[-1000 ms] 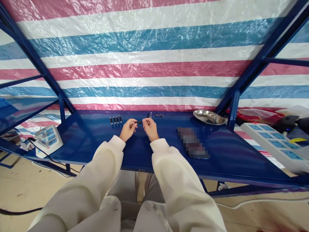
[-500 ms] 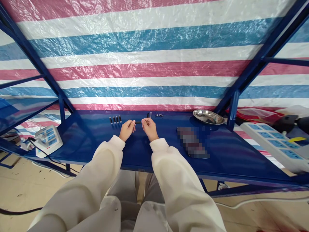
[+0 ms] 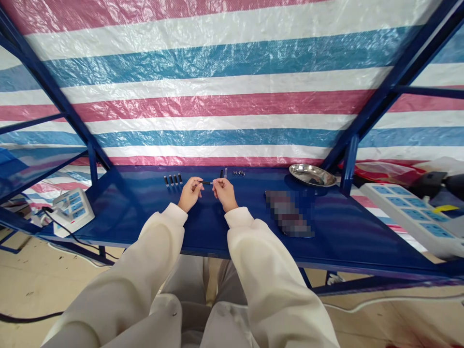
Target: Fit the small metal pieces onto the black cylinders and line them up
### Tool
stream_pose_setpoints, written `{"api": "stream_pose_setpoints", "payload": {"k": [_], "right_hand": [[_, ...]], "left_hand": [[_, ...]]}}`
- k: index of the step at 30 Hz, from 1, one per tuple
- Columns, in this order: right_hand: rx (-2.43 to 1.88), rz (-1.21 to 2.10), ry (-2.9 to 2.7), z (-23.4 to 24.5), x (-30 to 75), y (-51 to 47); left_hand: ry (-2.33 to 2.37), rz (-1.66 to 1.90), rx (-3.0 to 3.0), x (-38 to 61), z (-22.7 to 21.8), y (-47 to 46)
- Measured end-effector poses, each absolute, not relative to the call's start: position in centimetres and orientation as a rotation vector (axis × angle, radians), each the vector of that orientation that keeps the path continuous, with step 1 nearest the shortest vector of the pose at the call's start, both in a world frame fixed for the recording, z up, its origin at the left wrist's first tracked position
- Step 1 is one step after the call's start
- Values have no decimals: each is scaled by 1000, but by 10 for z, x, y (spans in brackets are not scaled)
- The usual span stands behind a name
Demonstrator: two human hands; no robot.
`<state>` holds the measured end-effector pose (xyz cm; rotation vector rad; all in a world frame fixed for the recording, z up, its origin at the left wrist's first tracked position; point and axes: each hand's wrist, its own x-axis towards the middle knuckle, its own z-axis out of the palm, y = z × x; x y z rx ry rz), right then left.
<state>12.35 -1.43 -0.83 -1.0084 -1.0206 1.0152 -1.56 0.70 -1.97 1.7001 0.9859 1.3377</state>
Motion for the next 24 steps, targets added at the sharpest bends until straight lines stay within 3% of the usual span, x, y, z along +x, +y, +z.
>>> {"api": "stream_pose_setpoints", "payload": {"k": [17,24], "right_hand": [[-1024,956,-1268,-9,127,-14],[-1183,421,-1797,-17,136,-14]], "left_hand": [[1237,1391,1610,-16,-6,-2],[1369,1477,1693,-20,-6,-4]]}}
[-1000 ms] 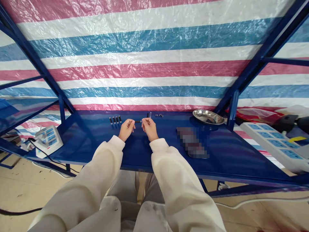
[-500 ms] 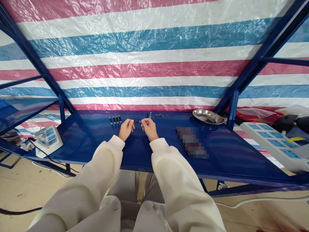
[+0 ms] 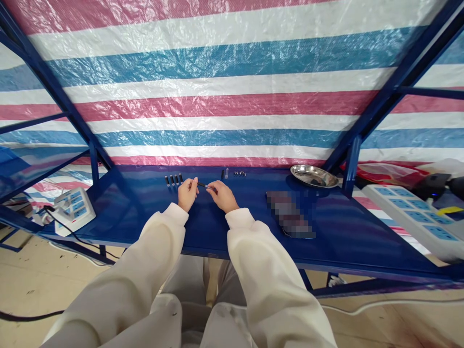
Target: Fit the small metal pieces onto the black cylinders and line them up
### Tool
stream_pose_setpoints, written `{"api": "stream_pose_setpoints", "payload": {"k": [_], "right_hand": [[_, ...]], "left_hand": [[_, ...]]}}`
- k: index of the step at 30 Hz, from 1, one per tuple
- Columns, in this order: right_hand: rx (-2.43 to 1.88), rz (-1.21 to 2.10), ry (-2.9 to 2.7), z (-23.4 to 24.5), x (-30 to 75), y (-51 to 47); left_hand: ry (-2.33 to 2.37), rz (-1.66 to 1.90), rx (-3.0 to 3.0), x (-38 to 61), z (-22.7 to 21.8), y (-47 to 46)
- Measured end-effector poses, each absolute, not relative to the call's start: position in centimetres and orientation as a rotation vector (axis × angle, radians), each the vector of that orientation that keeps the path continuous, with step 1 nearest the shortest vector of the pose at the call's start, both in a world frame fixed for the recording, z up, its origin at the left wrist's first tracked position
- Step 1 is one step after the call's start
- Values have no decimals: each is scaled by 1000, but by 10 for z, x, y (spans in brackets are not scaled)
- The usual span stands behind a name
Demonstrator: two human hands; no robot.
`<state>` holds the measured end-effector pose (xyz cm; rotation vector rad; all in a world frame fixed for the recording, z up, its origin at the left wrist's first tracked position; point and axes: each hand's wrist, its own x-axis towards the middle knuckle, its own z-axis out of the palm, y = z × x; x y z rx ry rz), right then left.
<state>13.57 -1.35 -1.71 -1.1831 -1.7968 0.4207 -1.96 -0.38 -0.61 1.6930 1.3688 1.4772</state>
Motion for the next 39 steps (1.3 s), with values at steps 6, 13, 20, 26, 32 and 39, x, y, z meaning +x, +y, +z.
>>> {"api": "stream_pose_setpoints", "payload": {"k": [6,13,20,26,32,39], "right_hand": [[-1390,164,-1754,-23,142,-10],[-1106,419,-1817,-16,132,-13],[-1161,528,-1864,-14,131,-16],[-1261,445,-1964,-9,130,-13],[-1558,306,-1893,-5,154,10],[-1782,264,-1813,-7,191,32]], "left_hand": [[1413,1475,1687,-21,-8,-1],[1135,1304,1874,-17,-11,-3],[1131,1275,1901,-18,-8,-5],[1207,1291,1921,-19,-10,-4],[1363,1294,1987,-19,-10,-3],[1370,1288,1983,-17,-10,-4]]}}
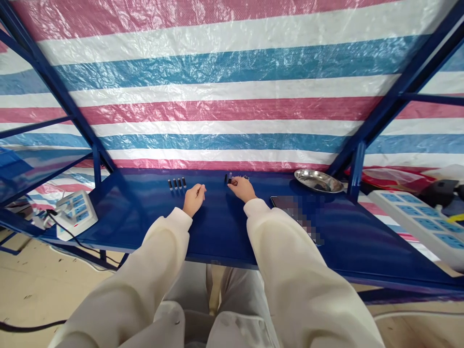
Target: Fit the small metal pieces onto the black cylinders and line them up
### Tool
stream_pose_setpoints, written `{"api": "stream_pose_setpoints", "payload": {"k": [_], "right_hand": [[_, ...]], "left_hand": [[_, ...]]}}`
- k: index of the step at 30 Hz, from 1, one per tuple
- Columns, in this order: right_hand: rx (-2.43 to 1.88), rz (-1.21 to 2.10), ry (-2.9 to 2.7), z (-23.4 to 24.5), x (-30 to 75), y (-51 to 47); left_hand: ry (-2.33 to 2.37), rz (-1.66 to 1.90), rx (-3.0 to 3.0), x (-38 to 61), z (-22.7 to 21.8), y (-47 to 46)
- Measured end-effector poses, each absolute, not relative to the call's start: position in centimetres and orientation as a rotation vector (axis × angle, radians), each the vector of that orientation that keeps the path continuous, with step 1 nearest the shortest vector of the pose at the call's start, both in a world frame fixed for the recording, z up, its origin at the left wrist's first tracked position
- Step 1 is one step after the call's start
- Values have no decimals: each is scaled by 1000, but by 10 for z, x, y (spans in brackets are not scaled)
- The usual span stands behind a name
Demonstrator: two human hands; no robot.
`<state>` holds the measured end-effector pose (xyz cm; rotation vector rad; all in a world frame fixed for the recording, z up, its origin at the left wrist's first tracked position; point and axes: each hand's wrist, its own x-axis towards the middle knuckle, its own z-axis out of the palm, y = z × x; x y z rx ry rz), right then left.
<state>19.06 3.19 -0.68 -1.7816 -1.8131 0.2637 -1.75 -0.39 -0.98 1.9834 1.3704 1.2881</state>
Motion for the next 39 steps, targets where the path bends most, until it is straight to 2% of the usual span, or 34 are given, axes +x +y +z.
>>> {"api": "stream_pose_setpoints", "payload": {"k": [39], "right_hand": [[-1986,284,-1783,-28,185,67]], "left_hand": [[1331,1237,2016,-15,-10,-5]]}}
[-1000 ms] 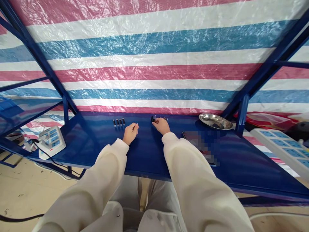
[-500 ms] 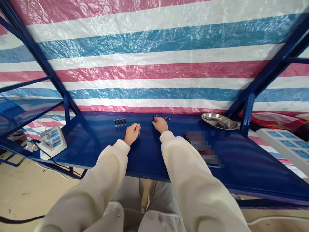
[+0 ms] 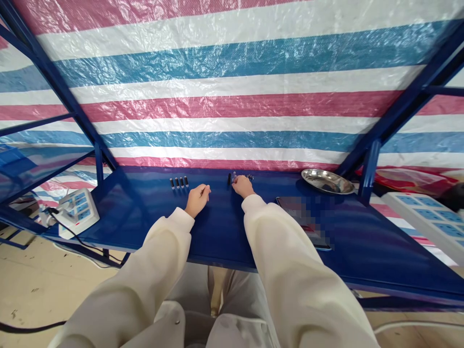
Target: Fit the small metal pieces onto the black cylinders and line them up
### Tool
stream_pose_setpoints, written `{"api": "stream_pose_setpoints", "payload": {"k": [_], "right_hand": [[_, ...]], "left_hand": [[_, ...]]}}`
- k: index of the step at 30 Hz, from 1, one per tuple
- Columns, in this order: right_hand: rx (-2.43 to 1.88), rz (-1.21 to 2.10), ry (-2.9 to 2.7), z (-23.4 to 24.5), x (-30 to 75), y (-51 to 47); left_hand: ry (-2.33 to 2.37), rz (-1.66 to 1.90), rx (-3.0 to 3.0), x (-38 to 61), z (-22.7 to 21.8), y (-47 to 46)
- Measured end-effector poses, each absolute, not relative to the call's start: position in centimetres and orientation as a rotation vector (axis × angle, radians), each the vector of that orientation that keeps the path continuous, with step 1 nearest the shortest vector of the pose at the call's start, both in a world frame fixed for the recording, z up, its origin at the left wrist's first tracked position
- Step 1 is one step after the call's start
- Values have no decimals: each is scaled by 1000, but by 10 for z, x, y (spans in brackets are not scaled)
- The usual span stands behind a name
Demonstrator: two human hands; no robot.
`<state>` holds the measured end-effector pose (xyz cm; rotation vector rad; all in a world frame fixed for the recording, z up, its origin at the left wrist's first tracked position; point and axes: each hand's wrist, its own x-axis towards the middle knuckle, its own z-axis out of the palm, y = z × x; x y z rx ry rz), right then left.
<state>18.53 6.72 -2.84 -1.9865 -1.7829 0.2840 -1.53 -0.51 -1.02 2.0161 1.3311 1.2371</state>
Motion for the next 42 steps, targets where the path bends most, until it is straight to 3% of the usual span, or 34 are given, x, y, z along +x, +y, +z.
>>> {"api": "stream_pose_setpoints", "payload": {"k": [16,22,28,32,36,39,42], "right_hand": [[-2037,386,-1638,-21,180,57],[-2079,257,-1544,-2,175,36],[-1449,223,-1464,-5,136,-3],[-1225,264,-1614,-18,123,-10],[-1273,320,-1604,-23,124,-9],[-1283,344,-1610,-23,125,-9],[-1279,354,-1630,-22,123,-11]], "left_hand": [[1350,1247,2026,-16,-6,-7],[1391,1440,2076,-19,-4,-6],[1462,1567,2183,-21,7,-4],[1755,1324,2248,-34,37,6],[2002,764,2389,-60,67,23],[2050,390,2442,-77,74,34],[2050,256,2455,-85,71,40]]}}
